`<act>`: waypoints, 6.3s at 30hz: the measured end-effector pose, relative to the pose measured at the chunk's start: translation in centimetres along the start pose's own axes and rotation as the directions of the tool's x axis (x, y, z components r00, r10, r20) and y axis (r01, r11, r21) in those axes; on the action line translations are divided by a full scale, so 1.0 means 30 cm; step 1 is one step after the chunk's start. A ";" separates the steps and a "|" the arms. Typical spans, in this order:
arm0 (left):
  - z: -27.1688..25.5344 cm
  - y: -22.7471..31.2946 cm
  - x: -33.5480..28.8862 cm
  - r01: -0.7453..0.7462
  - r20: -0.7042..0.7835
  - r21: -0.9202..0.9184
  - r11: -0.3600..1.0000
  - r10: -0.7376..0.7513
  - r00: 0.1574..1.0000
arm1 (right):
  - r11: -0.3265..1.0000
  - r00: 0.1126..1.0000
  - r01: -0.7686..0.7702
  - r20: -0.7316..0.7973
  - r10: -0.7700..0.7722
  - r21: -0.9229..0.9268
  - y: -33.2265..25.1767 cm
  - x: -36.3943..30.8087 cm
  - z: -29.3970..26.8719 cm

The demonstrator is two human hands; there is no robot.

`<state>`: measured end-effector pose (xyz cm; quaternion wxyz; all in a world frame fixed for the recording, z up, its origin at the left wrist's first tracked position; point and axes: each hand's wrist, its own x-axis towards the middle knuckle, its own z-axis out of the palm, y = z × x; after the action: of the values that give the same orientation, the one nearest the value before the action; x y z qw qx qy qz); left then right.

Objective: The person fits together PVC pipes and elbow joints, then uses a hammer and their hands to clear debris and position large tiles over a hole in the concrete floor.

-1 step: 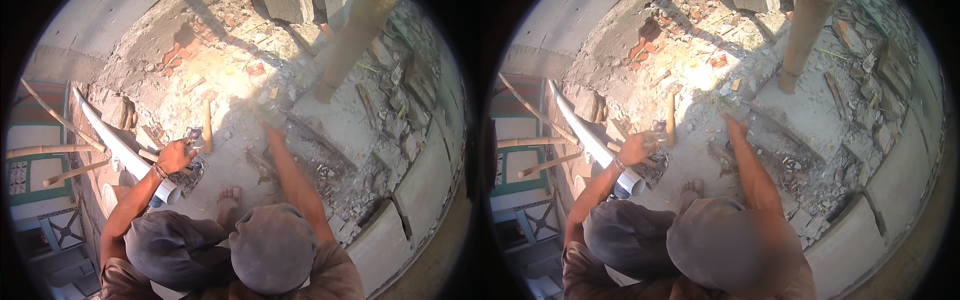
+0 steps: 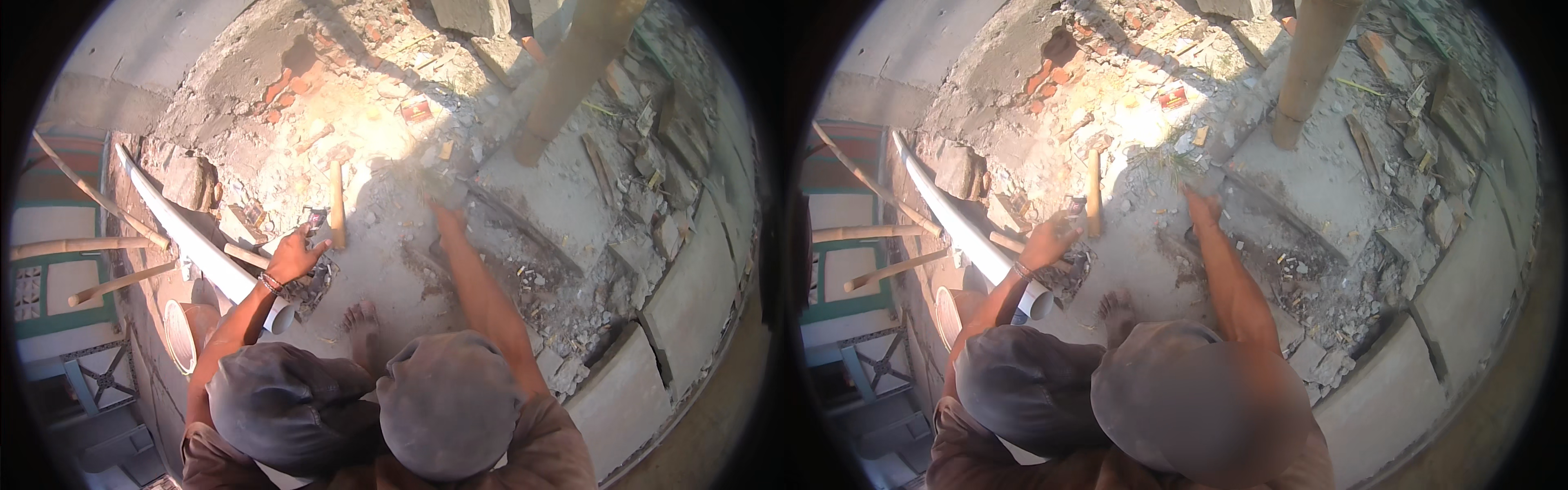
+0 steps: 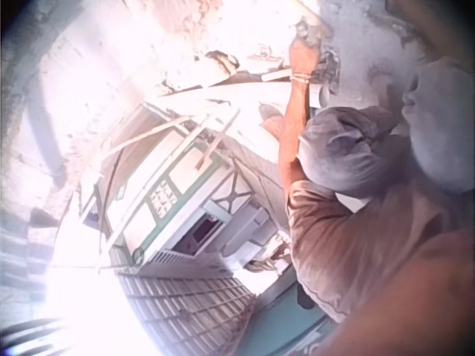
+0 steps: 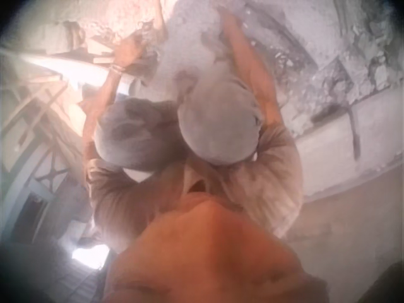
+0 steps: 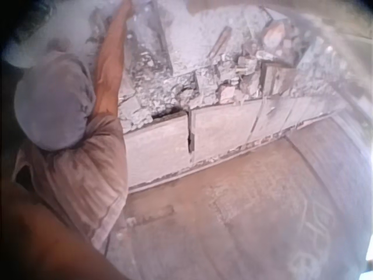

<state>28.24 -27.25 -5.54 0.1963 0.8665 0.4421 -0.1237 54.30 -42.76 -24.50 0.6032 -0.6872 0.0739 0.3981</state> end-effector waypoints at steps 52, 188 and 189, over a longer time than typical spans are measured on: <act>0.147 -0.329 0.187 0.362 -0.038 -0.530 0.767 -0.448 0.893 | 0.931 0.895 0.182 -0.340 -0.290 -0.315 -0.003 -0.223 -0.454; 0.327 0.172 0.593 -0.602 -0.160 0.030 0.798 0.598 0.785 | 0.130 0.951 0.187 0.146 -0.272 -0.974 -0.113 -0.532 -0.395; 0.362 0.240 0.623 -0.628 -0.143 0.022 0.778 0.624 0.768 | 0.146 0.953 0.145 0.098 -0.288 -0.979 -0.100 -0.557 -0.470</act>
<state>44.48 -22.56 -20.82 0.2059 0.9679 0.1430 0.0169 51.28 -60.83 -12.19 0.0702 -0.9362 -0.2628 0.2225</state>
